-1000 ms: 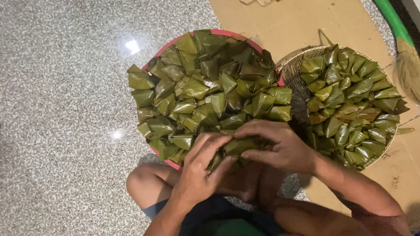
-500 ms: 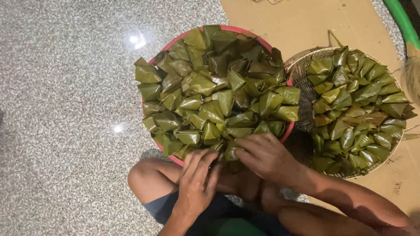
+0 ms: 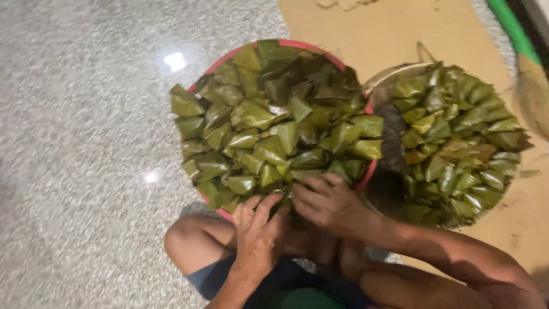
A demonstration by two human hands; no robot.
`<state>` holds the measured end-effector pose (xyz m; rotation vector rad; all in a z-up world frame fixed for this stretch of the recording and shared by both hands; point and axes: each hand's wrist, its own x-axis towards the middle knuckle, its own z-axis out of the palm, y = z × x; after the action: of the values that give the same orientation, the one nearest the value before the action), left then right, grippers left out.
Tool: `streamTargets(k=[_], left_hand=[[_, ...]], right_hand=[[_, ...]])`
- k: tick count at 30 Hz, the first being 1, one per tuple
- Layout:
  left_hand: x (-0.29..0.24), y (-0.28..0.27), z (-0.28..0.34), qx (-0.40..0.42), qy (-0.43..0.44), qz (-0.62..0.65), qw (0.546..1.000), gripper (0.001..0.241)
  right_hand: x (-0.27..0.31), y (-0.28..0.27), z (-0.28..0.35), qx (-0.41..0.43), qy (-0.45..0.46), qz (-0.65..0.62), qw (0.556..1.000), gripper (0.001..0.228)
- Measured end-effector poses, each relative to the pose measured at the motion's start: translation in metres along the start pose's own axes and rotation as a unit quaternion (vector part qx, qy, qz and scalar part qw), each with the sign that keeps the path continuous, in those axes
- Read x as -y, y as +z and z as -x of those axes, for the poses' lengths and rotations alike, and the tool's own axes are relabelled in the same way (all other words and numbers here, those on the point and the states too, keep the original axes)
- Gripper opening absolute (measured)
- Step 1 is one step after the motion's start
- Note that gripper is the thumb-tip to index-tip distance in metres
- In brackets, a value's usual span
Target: Transferring and arranging small leaf-wrapped food items from a red plastic basin into a woven basket.
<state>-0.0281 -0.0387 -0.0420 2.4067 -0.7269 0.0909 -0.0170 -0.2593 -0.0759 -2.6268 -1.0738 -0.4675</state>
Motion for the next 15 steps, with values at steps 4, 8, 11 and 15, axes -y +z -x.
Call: streamTargets(k=[4, 8, 11, 15], left_hand=[[0.01, 0.018, 0.007, 0.019, 0.013, -0.011, 1.0, 0.03], [0.006, 0.023, 0.005, -0.012, 0.003, -0.043, 0.999, 0.03], [0.005, 0.022, 0.002, -0.024, 0.014, -0.046, 0.999, 0.029], [0.001, 0.02, 0.004, -0.021, -0.008, -0.018, 1.0, 0.028]], right_hand=[[0.003, -0.006, -0.002, -0.017, 0.027, 0.011, 0.999, 0.013], [-0.012, -0.027, 0.004, -0.049, 0.031, -0.068, 0.996, 0.022], [-0.061, -0.036, 0.021, -0.121, 0.1, -0.188, 0.97, 0.023], [-0.151, -0.05, 0.063, -0.2, 0.268, 0.06, 0.941, 0.011]])
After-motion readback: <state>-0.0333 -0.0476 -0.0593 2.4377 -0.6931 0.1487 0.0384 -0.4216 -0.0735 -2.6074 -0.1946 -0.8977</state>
